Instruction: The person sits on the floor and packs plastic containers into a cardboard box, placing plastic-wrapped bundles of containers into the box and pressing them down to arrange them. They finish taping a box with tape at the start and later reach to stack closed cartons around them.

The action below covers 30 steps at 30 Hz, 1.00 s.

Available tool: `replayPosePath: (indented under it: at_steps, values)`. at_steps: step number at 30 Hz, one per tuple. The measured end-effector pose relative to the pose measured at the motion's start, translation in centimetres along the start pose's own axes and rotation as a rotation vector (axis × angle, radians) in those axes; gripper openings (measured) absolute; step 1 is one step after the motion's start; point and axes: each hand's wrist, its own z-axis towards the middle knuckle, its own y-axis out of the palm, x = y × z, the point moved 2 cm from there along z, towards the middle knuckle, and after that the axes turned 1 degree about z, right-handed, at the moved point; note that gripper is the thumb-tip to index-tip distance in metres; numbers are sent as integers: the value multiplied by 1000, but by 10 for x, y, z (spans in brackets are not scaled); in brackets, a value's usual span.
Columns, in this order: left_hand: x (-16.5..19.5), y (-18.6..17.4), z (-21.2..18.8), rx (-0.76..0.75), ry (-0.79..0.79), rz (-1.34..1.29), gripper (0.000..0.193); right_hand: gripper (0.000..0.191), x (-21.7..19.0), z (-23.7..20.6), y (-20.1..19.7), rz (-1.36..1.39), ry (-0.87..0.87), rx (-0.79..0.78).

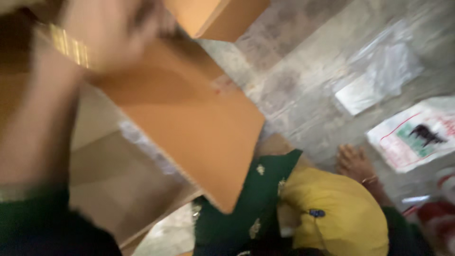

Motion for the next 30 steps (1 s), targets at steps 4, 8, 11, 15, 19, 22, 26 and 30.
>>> replayPosePath:
  at_steps: [4, 8, 11, 15, 19, 22, 26, 30]
  values:
    - [2, -2, -92, -150, -40, 233, 31, 64, -15, -18, -58, 15, 90, -56]
    - [4, -47, -213, 155, -176, 66, 45, 88, -41, -34, -168, 202, 209, -207]
    - [39, -117, -280, 211, -245, 191, 43, 88, -72, -46, -282, 682, 264, 77]
    - [92, -233, -378, 413, -395, 373, 43, 46, -118, -101, -424, 1124, 224, 707]
    - [110, -309, -467, 642, -644, 422, 31, 42, -137, -168, -513, 1522, 97, 567]
    - [124, -336, -497, 850, -771, 335, 23, 42, -126, -201, -558, 1282, 7, 694]
    - [140, -352, -436, 1101, -597, -20, 22, 39, -51, -232, -604, 1153, -104, 931]
    - [128, -383, -293, 1080, -349, 14, 22, 42, 67, -269, -639, 1236, 106, 869]
